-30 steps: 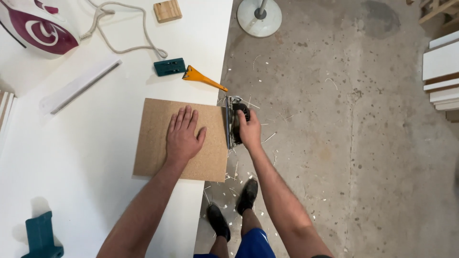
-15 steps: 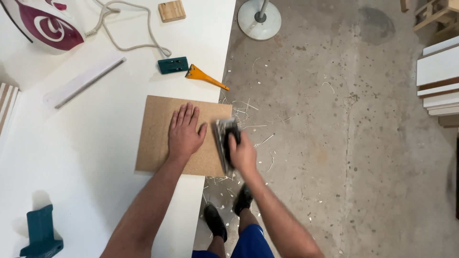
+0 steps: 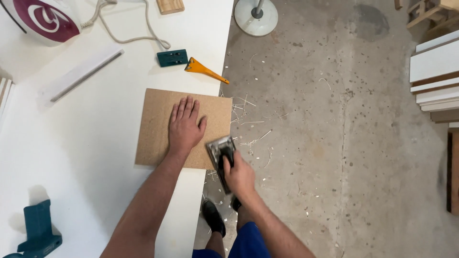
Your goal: Applying heat-activated edge banding to a wooden board using an iron and trimming the excess with hand tools.
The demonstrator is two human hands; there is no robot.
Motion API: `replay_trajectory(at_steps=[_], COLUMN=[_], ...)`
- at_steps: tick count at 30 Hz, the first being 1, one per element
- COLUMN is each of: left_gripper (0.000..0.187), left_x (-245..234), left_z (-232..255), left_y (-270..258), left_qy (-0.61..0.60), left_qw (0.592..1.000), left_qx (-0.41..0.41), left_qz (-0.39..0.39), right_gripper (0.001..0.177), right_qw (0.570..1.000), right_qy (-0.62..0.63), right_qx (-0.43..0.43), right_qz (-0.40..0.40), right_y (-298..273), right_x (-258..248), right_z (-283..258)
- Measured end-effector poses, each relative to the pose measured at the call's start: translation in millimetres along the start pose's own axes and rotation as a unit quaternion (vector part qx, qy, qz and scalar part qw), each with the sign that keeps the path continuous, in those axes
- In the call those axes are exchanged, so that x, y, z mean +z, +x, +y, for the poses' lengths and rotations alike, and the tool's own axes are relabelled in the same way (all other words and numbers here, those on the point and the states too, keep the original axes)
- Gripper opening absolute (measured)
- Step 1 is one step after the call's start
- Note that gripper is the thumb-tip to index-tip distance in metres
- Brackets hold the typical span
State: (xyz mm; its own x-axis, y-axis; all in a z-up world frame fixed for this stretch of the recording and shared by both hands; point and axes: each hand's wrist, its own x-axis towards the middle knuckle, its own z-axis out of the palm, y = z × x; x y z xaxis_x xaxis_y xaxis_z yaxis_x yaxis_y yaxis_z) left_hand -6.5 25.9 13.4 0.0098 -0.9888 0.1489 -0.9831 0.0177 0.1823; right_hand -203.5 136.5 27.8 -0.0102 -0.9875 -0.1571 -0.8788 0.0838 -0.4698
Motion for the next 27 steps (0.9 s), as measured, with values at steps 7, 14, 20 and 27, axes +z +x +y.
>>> replay_trajectory(at_steps=[7,14,20,27], left_gripper=[0.059,0.056,0.055,0.054], left_x=[-0.5,-1.0,-7.6,-13.3], left_z=[0.3,0.5,3.6,4.4], left_y=[-0.7,0.6,1.4,-0.3], left_qy=[0.0,0.013,0.015,0.017], left_qw=[1.0,0.999,0.999,0.998], left_qx=[-0.006,-0.013,-0.013,-0.012], left_qz=[-0.028,-0.028,-0.039,-0.056], right_gripper=[0.036,0.035,0.04,0.023], right_qw=[0.999,0.993,0.938,0.937], right_qy=[-0.014,0.076,0.342,0.333], right_qx=[-0.009,0.063,0.064,0.102], right_qz=[0.027,-0.065,0.0,-0.039], right_y=[173.3,11.9,169.3,-5.1], right_x=[-7.6,-15.8,0.1,10.0], right_z=[-19.0,0.0,22.9,42.6])
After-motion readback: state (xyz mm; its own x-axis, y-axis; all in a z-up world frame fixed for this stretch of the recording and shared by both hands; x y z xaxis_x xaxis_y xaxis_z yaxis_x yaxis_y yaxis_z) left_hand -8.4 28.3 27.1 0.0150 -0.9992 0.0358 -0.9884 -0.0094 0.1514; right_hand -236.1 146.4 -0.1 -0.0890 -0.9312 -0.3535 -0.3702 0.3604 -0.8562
